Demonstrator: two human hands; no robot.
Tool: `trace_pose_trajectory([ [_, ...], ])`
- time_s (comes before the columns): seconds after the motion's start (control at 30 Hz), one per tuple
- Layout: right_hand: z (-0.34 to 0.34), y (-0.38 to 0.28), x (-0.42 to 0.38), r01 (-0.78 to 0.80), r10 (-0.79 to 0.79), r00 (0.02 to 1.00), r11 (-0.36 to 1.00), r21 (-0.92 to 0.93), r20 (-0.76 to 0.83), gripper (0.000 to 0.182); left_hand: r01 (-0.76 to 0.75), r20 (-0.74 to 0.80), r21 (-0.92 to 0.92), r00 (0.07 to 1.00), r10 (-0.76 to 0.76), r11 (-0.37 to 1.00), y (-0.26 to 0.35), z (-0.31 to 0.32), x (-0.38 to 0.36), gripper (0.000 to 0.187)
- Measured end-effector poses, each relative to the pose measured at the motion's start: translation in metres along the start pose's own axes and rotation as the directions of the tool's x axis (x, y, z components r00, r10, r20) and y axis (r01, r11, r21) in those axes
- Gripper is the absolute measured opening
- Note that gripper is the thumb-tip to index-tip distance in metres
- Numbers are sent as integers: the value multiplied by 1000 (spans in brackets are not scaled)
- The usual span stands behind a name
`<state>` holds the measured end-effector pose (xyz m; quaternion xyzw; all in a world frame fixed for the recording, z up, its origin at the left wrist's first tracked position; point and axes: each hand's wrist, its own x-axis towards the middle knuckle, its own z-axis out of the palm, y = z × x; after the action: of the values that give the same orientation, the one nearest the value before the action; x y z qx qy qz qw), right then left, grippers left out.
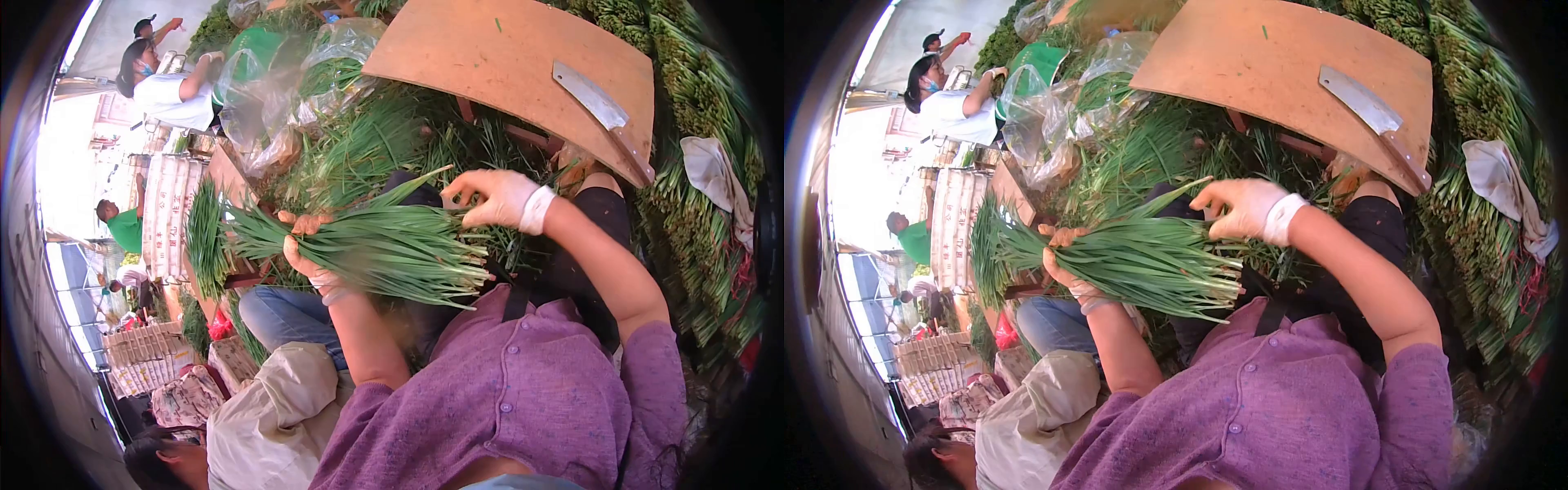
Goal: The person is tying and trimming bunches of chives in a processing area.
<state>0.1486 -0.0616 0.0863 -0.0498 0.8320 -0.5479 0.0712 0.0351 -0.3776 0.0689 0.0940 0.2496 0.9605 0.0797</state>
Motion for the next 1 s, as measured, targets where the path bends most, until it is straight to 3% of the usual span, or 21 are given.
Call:
trace_pose_trajectory([
  [0.03,11,1,3,49,-47,999,993,-106,21,34,0,0,-1,1000,0,1000,-1,0,2,42],
  [0.1,25,-6,17,124,-113,992,942,-311,53,20,7,85,103,996,-16,995,-3,3,6,41],
  [0.17,28,-18,26,145,-143,988,989,19,-62,14,48,144,49,988,-54,998,-7,14,8,41],
  [0.2,22,-40,24,65,-10,991,906,417,-133,14,89,202,-4,975,-86,996,-10,21,8,41],
  [0.23,10,-57,21,191,-59,966,816,545,-250,15,88,198,-3,976,-85,996,-11,26,7,41],
  [0.3,-9,-67,17,241,-64,955,737,632,-289,15,65,163,-16,985,-61,998,-13,32,5,40],
  [0.37,-19,-68,0,178,-165,984,895,409,-67,14,71,187,-13,980,-68,997,-11,24,7,39],
  [0.4,-9,-58,-4,302,-294,953,926,227,-71,19,68,157,-18,985,-64,998,-11,23,6,38],
  [0.43,-7,-51,-13,314,-313,949,948,-59,26,25,65,124,-23,990,-62,998,-11,22,5,38],
  [0.5,13,-44,-27,359,-350,933,906,-223,79,23,50,63,-45,997,-47,998,-14,28,2,39],
  [0.57,29,-40,-29,395,-321,917,815,-424,237,21,33,3,-59,999,-33,998,-17,31,0,39],
  [0.63,40,-35,-24,431,-348,902,757,-491,256,12,38,-7,-39,999,-38,999,-20,33,0,40],
  [0.7,36,-46,-18,415,-419,907,907,-72,-51,11,39,23,-9,999,-39,999,-20,33,0,38],
  [0.73,30,-53,-20,349,-311,926,921,171,-213,13,43,37,6,998,-43,999,-19,31,1,38],
  [0.77,18,-64,-19,318,-189,930,843,433,-316,10,47,47,20,998,-47,999,-17,28,0,38],
  [0.83,-12,-76,-24,223,83,934,623,750,-348,9,57,72,-14,996,-56,998,-17,23,-1,38],
  [0.9,-25,-55,-23,234,59,924,697,678,-379,13,71,104,-51,992,-66,996,-17,15,0,38],
  [0.97,-22,-15,-18,77,-10,978,944,321,-206,15,69,106,-15,992,-67,998,-16,5,1,39],
  [1.0,-14,2,-18,74,-61,986,994,77,-156,21,61,102,27,993,-64,998,-15,-1,2,39],
])
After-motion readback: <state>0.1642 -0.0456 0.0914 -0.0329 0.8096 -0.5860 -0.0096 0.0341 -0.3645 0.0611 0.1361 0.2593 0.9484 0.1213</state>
